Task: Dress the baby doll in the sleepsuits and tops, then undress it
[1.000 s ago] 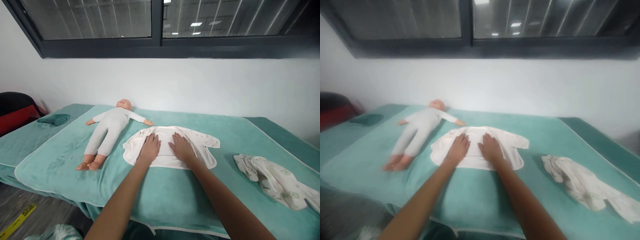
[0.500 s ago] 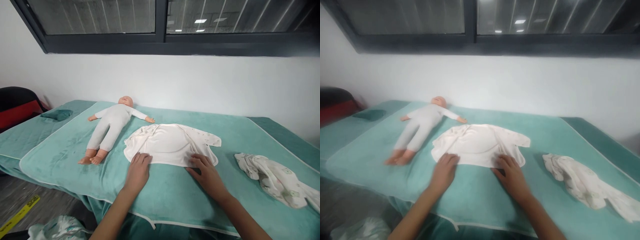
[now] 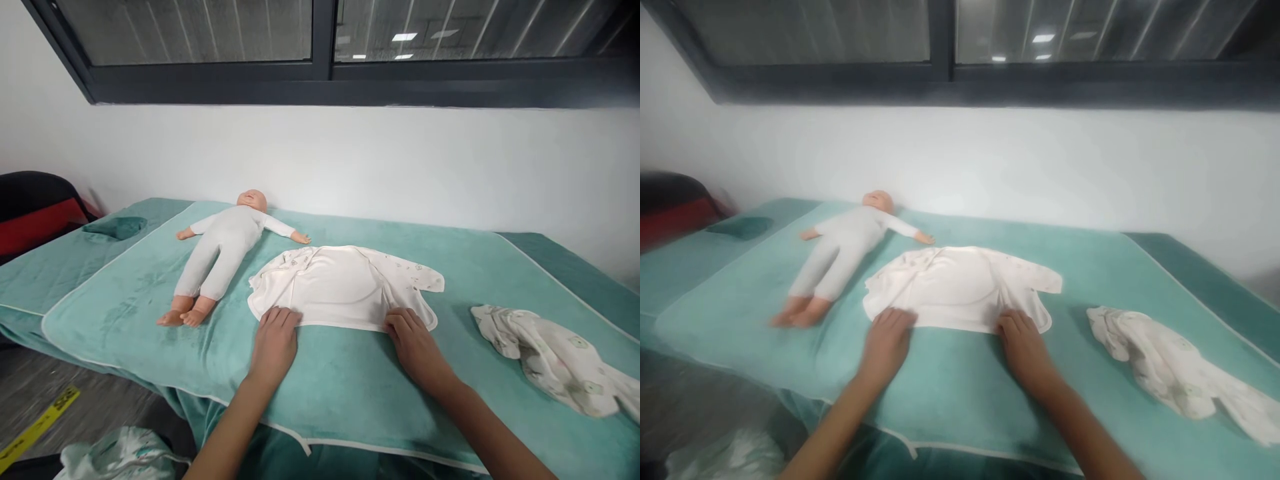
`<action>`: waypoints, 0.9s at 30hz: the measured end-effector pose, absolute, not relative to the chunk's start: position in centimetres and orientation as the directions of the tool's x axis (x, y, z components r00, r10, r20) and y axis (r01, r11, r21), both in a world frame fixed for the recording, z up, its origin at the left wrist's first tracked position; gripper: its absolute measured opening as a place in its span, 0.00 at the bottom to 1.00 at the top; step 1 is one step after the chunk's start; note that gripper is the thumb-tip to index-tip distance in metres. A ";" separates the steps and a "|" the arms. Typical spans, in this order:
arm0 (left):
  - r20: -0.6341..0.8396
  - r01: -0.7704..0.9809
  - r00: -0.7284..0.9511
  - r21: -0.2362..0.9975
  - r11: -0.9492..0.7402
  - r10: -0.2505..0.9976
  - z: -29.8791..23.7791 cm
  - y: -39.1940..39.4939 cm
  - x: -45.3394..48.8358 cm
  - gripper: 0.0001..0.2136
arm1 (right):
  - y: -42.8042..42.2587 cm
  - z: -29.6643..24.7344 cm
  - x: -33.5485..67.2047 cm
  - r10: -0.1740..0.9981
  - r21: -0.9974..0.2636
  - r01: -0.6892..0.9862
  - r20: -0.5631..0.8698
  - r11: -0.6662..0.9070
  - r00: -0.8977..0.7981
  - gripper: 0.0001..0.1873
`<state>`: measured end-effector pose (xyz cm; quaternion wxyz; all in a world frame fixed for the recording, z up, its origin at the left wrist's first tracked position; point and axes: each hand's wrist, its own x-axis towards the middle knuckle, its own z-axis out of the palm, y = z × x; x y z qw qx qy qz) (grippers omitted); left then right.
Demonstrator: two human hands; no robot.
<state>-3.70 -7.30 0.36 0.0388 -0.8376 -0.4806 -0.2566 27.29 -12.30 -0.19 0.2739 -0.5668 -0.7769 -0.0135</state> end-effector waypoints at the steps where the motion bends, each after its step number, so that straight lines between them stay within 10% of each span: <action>1: 0.457 0.834 0.402 0.176 -0.523 0.794 0.4 -7.3 -3.6 0.14 | -12.4 -0.2 27.3 0.868 -0.313 0.877 0.455 0.365 -0.200 0.06; 27: 0.456 0.874 0.377 0.112 -0.472 0.806 0.5 -8.0 -3.5 0.09 | -12.9 0.9 27.5 0.957 -0.453 0.873 0.285 0.181 -0.051 0.17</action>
